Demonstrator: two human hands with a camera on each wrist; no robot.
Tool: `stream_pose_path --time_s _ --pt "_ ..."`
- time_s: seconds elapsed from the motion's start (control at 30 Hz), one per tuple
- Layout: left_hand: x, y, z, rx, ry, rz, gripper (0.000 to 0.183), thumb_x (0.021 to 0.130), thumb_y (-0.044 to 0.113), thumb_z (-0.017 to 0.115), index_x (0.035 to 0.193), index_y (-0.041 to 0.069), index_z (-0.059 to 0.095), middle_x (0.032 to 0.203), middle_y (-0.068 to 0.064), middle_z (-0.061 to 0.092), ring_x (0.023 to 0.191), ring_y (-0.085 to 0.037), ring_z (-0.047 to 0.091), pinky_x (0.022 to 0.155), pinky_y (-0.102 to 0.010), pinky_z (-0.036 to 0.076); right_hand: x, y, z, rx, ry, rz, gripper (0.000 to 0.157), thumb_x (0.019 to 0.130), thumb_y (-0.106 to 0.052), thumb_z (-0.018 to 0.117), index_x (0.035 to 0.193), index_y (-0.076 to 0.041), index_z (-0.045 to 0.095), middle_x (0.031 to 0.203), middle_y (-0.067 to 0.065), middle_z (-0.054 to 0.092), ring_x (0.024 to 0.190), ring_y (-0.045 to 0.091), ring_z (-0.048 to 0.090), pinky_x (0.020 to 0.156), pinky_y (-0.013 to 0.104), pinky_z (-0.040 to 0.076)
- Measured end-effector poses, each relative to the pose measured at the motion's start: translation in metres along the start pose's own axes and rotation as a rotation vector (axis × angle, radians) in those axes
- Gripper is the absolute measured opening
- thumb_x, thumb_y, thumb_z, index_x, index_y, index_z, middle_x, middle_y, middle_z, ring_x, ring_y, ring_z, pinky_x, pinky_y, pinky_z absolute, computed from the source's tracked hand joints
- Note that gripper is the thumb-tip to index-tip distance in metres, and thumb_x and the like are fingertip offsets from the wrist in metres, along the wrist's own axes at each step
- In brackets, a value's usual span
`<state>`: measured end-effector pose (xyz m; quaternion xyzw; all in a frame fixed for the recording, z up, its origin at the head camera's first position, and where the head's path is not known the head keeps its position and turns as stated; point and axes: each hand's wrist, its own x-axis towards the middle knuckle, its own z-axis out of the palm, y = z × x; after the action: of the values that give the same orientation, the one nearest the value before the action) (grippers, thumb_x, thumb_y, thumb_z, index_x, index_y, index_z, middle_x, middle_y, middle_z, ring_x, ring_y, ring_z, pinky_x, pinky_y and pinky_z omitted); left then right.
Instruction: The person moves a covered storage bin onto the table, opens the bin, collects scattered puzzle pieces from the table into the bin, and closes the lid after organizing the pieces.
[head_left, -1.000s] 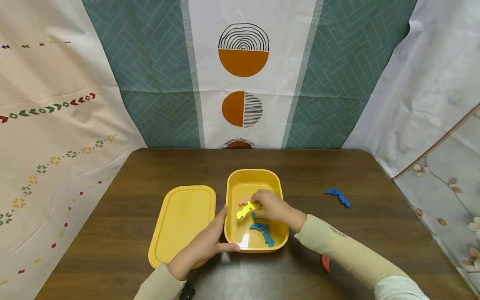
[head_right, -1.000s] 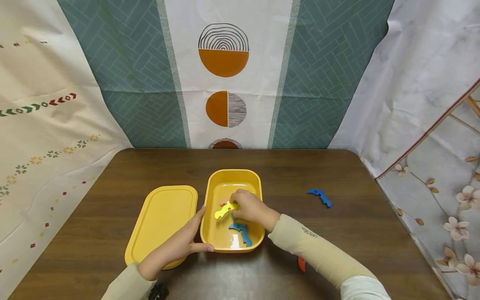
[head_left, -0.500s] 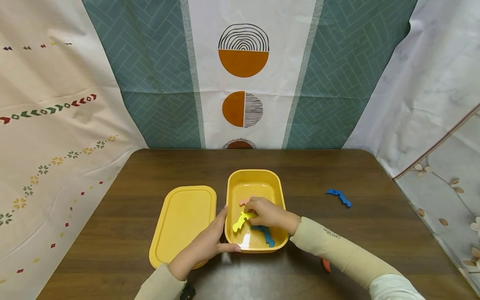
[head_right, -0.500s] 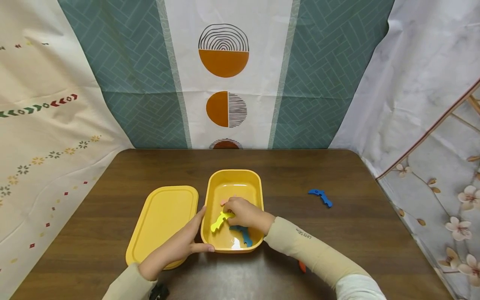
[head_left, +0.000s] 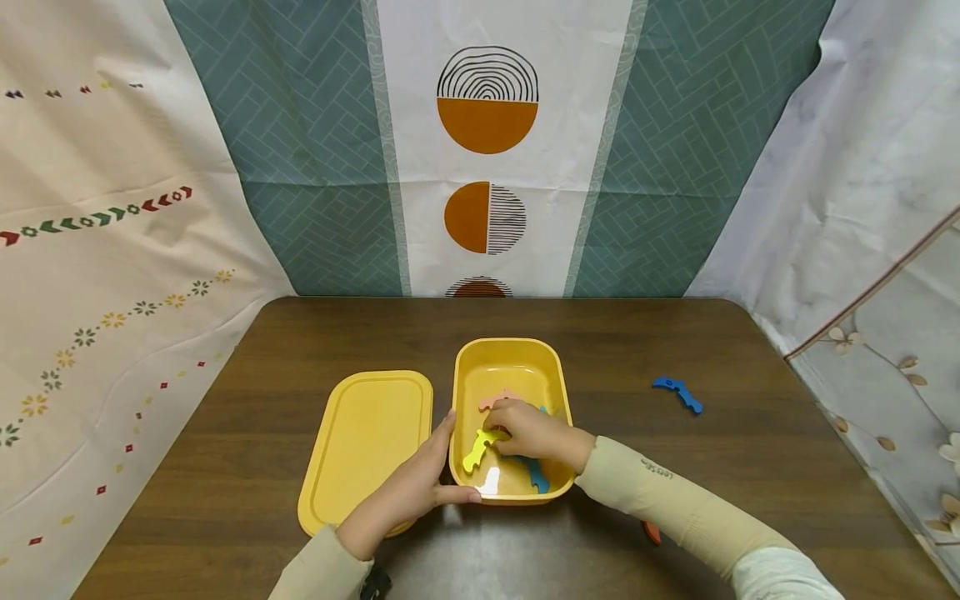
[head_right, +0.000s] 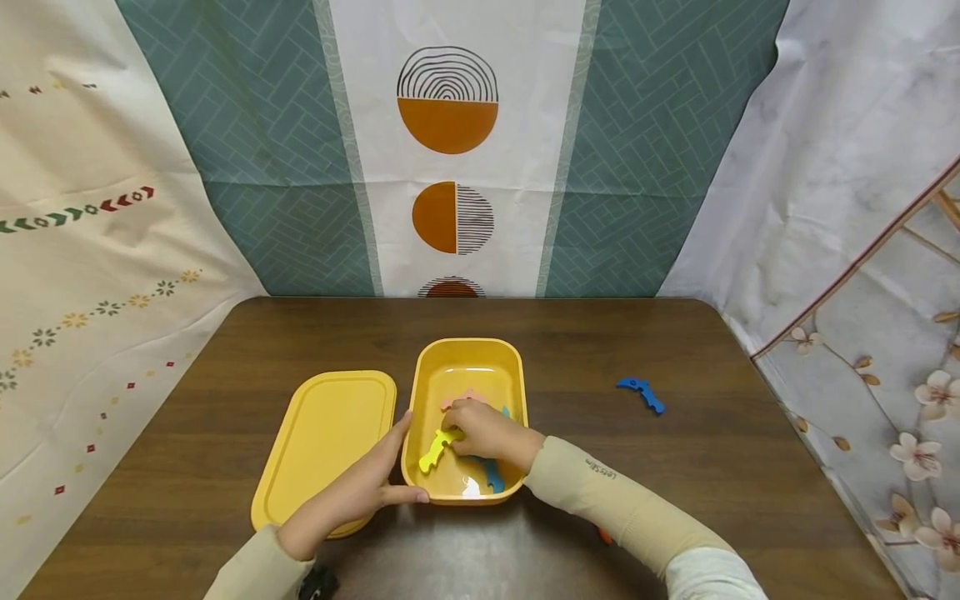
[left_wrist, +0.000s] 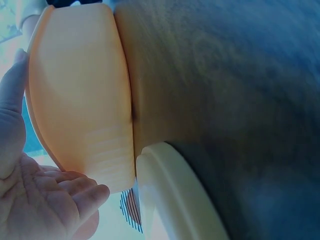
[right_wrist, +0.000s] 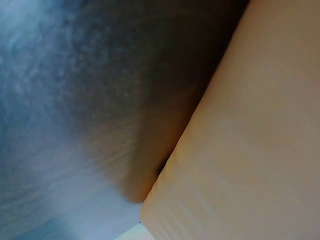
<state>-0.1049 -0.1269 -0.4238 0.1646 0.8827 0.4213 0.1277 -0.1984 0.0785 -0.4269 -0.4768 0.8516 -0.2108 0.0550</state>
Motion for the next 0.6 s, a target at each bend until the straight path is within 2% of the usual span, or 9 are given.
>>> stream_pose_path --time_s 0.23,0.6 --pt "0.0016 -0.0005 -0.0004 -0.014 0.003 -0.014 0.110 0.077 0.036 0.077 0.151 -0.002 0.006 0.157 -0.022 0.011 0.143 -0.036 0.019 0.111 -0.054 0.023 0.0002 0.0030 0.0048 -0.028 -0.005 -0.036 0.017 0.079 -0.005 0.071 0.096 -0.002 0.072 0.088 0.004 0.064 0.077 0.010 0.051 0.077 0.021 0.046" --pt "0.0011 -0.0011 0.0005 -0.006 0.001 -0.011 0.110 0.077 0.037 0.078 0.151 -0.002 0.006 0.157 -0.022 0.011 0.144 -0.035 0.018 0.111 -0.054 0.024 -0.0010 0.0043 0.0075 -0.045 0.002 -0.056 0.018 0.080 -0.005 0.073 0.098 -0.001 0.071 0.090 0.005 0.065 0.078 0.012 0.051 0.076 0.023 0.046"
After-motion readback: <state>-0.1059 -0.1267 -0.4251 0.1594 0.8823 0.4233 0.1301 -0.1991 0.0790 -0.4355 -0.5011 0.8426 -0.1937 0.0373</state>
